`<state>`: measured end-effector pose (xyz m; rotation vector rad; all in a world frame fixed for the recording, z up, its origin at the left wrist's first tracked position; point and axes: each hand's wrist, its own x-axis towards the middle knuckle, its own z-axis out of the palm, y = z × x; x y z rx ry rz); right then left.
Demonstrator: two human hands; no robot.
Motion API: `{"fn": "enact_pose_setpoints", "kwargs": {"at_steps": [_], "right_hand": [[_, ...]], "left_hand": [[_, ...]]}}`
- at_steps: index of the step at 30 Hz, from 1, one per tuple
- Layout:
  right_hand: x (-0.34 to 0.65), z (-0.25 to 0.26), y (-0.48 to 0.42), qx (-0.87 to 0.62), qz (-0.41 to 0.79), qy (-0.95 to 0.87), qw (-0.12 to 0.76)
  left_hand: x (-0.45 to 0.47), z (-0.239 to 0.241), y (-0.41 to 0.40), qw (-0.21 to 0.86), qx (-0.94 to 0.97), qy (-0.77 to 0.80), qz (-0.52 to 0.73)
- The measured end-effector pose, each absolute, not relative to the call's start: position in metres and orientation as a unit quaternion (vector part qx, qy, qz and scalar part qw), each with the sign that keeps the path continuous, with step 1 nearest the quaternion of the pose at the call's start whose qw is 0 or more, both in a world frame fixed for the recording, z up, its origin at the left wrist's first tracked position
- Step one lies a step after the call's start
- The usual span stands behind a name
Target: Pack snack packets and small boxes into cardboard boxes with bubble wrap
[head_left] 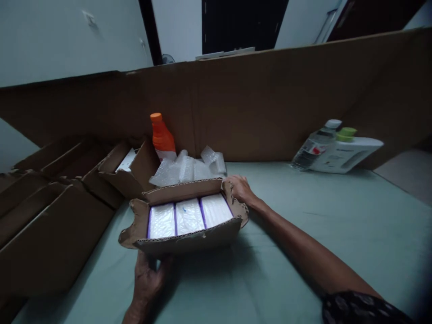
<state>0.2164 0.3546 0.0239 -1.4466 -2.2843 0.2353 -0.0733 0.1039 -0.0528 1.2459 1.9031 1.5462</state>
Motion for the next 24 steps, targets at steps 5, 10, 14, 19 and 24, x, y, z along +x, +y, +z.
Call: {"fn": "enact_pose_setpoints", "kwargs": {"at_steps": [5, 10, 14, 19, 24], "right_hand": [[0.272, 0.032, 0.282, -0.525, -0.027, -0.811, 0.256], [0.331, 0.028, 0.171, -0.490, -0.105, -0.838, 0.217], [0.323, 0.042, 0.121, -0.461, -0.028, -0.857, 0.228], [0.259, 0.062, 0.147, -0.436, 0.161, -0.833, 0.300], [0.209, 0.048, 0.183, -0.468, 0.321, -0.761, 0.313]], "left_hand": [[-0.079, -0.049, 0.107, 0.208, 0.467, 0.662, 0.548], [-0.080, -0.045, 0.103, 0.201, 0.481, 0.652, 0.550], [-0.081, -0.033, 0.101, 0.187, 0.494, 0.634, 0.565], [-0.079, -0.003, 0.109, 0.191, 0.505, 0.609, 0.580], [-0.076, 0.011, 0.118, 0.231, 0.518, 0.585, 0.580]]}}
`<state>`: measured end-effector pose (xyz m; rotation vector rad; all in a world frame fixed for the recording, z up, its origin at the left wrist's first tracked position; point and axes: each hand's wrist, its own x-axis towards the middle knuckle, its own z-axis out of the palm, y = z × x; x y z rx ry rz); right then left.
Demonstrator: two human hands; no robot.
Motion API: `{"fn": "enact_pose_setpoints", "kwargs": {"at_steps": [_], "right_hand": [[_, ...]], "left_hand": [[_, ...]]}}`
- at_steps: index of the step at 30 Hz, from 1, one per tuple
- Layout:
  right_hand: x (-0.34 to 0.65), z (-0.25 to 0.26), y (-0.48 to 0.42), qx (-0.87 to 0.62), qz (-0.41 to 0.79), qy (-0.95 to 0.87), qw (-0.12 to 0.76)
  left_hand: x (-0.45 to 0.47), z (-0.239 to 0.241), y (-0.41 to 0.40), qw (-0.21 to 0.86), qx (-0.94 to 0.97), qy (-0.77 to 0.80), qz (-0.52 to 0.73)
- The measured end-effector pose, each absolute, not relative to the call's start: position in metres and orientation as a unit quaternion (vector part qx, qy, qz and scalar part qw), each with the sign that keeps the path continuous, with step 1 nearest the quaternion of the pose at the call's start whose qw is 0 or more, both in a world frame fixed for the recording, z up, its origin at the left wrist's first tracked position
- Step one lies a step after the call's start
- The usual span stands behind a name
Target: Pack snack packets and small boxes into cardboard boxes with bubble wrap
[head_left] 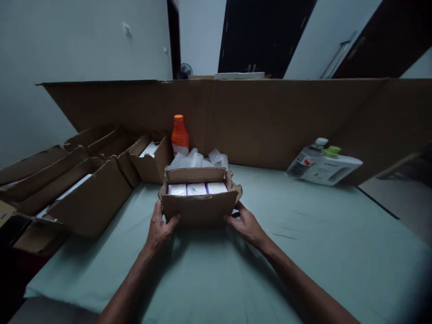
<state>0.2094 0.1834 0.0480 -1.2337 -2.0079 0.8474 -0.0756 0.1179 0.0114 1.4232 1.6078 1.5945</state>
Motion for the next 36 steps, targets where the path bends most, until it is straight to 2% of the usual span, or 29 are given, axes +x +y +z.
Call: {"fn": "enact_pose_setpoints", "kwargs": {"at_steps": [4, 11, 16, 18, 22, 25, 29, 33, 36], "right_hand": [[0.203, 0.038, 0.183, -0.494, 0.330, -0.737, 0.321], [0.182, 0.034, 0.199, -0.494, 0.241, -0.772, 0.318], [0.214, 0.033, 0.207, -0.485, 0.210, -0.798, 0.290], [0.243, 0.028, 0.196, -0.503, 0.189, -0.799, 0.268], [0.285, 0.013, 0.153, -0.553, 0.148, -0.798, 0.190], [0.291, 0.005, 0.127, -0.580, 0.111, -0.794, 0.144], [0.278, 0.012, 0.109, -0.600, 0.083, -0.788, 0.109], [0.250, 0.032, 0.084, -0.569, 0.144, -0.804, 0.093], [0.221, 0.048, 0.062, -0.446, 0.376, -0.800, 0.139]], "left_hand": [[-0.078, 0.013, 0.122, 0.252, 0.526, 0.570, 0.579], [-0.091, 0.022, 0.142, 0.242, 0.537, 0.590, 0.552], [-0.095, 0.000, 0.114, 0.277, 0.537, 0.617, 0.504], [-0.095, -0.020, 0.088, 0.248, 0.564, 0.651, 0.442], [-0.087, -0.058, 0.042, 0.119, 0.655, 0.657, 0.353], [-0.075, -0.071, 0.025, 0.072, 0.688, 0.639, 0.335], [-0.061, -0.072, 0.019, 0.072, 0.698, 0.616, 0.359], [-0.050, -0.055, 0.010, 0.167, 0.672, 0.605, 0.393], [-0.047, -0.030, 0.001, 0.263, 0.585, 0.652, 0.404]]}}
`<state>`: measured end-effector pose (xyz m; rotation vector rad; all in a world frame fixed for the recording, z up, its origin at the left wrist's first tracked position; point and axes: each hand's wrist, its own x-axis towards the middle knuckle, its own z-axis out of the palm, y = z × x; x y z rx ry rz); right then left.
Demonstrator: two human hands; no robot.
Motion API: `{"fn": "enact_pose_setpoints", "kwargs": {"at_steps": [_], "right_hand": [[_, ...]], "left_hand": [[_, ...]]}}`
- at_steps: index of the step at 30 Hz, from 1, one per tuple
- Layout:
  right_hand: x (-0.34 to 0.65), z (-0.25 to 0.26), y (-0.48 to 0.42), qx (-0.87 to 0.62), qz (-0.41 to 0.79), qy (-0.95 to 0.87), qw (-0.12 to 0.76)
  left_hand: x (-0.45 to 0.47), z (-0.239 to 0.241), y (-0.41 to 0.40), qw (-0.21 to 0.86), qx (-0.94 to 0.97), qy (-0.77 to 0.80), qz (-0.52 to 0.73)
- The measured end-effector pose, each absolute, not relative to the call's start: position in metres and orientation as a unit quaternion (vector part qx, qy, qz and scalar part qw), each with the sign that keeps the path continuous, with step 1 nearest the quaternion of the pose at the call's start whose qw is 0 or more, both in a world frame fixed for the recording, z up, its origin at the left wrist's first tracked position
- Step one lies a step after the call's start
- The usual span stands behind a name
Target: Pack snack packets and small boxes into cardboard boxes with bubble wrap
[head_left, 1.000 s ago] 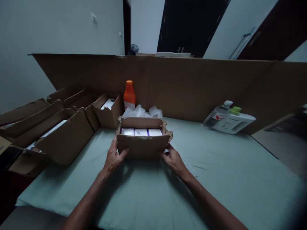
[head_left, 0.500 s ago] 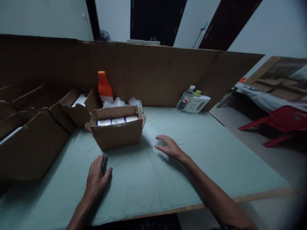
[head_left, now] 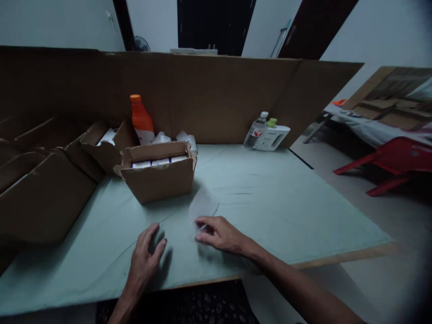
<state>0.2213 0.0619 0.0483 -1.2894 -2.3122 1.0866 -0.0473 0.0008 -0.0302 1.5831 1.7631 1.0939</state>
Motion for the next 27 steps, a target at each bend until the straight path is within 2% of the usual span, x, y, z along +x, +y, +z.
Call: {"fn": "enact_pose_setpoints", "kwargs": {"at_steps": [2, 4, 7, 13, 20, 27], "right_hand": [[0.207, 0.055, 0.054, -0.359, 0.506, -0.764, 0.179], [0.202, 0.056, 0.053, -0.345, 0.526, -0.748, 0.211], [0.209, 0.045, 0.061, -0.399, 0.456, -0.759, 0.239], [0.227, 0.013, 0.072, -0.441, 0.360, -0.789, 0.232], [0.213, -0.003, 0.078, -0.440, 0.272, -0.828, 0.218], [0.197, 0.003, 0.068, -0.456, 0.216, -0.843, 0.188]], "left_hand": [[-0.049, -0.015, -0.004, 0.298, 0.528, 0.677, 0.417], [-0.054, -0.005, -0.009, 0.312, 0.500, 0.683, 0.431], [-0.058, -0.003, -0.017, 0.326, 0.496, 0.690, 0.415], [-0.049, -0.008, -0.022, 0.304, 0.558, 0.680, 0.365], [-0.015, -0.005, -0.051, 0.101, 0.708, 0.618, 0.325], [0.006, -0.029, -0.047, 0.047, 0.775, 0.568, 0.273]]}}
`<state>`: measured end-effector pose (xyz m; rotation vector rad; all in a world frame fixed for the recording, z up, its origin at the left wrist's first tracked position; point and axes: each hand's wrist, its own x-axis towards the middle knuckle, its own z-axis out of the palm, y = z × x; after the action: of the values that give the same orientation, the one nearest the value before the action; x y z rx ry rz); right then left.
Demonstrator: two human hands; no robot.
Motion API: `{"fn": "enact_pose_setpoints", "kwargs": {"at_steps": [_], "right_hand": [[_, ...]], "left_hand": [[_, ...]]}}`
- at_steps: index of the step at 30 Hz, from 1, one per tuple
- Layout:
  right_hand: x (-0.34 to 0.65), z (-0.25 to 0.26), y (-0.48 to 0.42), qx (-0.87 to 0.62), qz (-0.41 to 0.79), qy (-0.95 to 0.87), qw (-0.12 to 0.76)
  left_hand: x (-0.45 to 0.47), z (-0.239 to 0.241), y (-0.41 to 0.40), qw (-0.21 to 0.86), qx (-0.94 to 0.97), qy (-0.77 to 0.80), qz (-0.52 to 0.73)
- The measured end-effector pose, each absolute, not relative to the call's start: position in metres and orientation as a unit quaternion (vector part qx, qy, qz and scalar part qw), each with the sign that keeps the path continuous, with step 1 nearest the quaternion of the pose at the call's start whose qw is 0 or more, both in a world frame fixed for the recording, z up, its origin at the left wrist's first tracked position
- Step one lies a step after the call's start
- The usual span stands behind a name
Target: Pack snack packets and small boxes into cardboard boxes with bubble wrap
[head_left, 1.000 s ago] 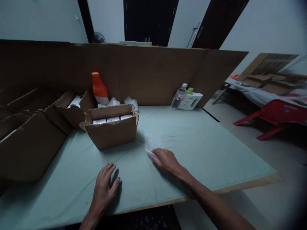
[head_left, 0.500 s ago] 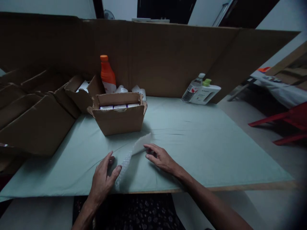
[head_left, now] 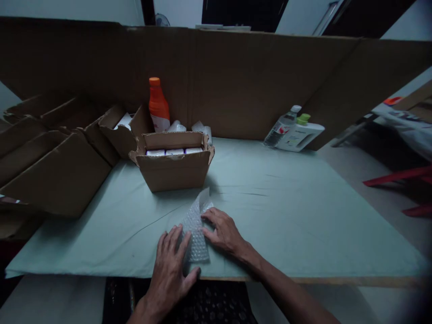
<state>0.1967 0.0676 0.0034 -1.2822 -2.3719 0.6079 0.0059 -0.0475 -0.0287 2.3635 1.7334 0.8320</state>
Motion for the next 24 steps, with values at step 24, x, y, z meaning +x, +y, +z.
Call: {"fn": "enact_pose_setpoints", "kwargs": {"at_steps": [24], "right_hand": [[0.131, 0.017, 0.078, -0.282, 0.187, -0.932, 0.127]], "left_hand": [[-0.043, -0.018, 0.004, 0.068, 0.709, 0.621, 0.327]]}}
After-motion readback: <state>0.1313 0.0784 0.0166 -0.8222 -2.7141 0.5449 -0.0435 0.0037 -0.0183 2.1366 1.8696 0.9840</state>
